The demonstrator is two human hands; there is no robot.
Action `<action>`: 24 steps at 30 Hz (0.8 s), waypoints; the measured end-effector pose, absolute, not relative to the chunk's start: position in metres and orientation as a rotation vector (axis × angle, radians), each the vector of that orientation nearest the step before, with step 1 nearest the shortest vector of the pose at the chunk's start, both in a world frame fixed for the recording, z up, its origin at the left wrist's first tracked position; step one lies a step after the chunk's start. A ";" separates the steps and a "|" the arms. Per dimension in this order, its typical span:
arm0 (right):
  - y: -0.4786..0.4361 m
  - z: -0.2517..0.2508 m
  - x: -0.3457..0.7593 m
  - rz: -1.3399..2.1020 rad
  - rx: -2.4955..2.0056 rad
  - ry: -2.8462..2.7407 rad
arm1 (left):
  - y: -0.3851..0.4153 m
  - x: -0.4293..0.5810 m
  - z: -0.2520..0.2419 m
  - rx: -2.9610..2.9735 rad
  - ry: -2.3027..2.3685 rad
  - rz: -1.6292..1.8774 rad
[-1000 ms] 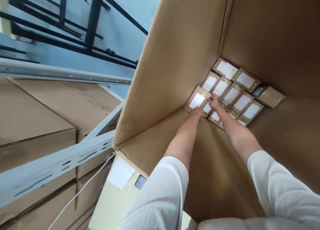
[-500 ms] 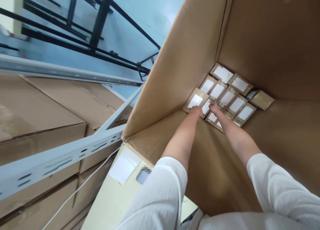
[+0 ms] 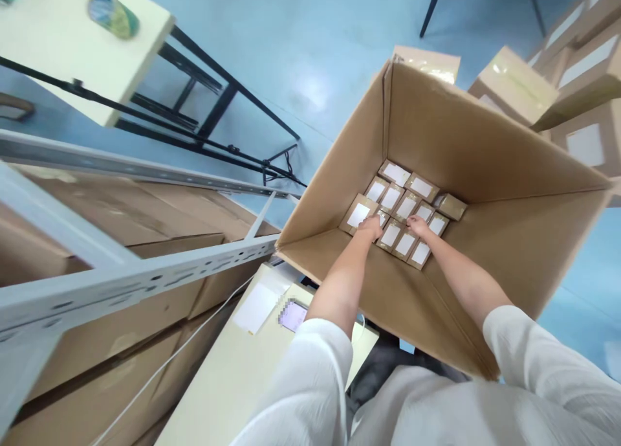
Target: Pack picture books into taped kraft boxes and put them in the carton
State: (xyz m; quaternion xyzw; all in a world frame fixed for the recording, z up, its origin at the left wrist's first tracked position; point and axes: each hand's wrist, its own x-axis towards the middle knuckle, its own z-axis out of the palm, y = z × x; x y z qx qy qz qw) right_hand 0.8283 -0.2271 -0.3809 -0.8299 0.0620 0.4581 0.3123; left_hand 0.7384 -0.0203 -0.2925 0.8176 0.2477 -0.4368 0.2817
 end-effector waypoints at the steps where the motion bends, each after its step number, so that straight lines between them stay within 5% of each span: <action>1: -0.233 -0.367 0.828 1.220 -2.189 0.205 | -0.022 0.737 -0.282 2.185 0.664 -1.150; 14: -0.313 -0.201 0.763 1.155 -2.102 0.450 | -0.065 0.681 -0.144 2.192 0.483 -0.960; 24: -0.355 -0.125 0.727 1.099 -2.024 0.303 | -0.097 0.635 -0.092 2.170 0.578 -0.598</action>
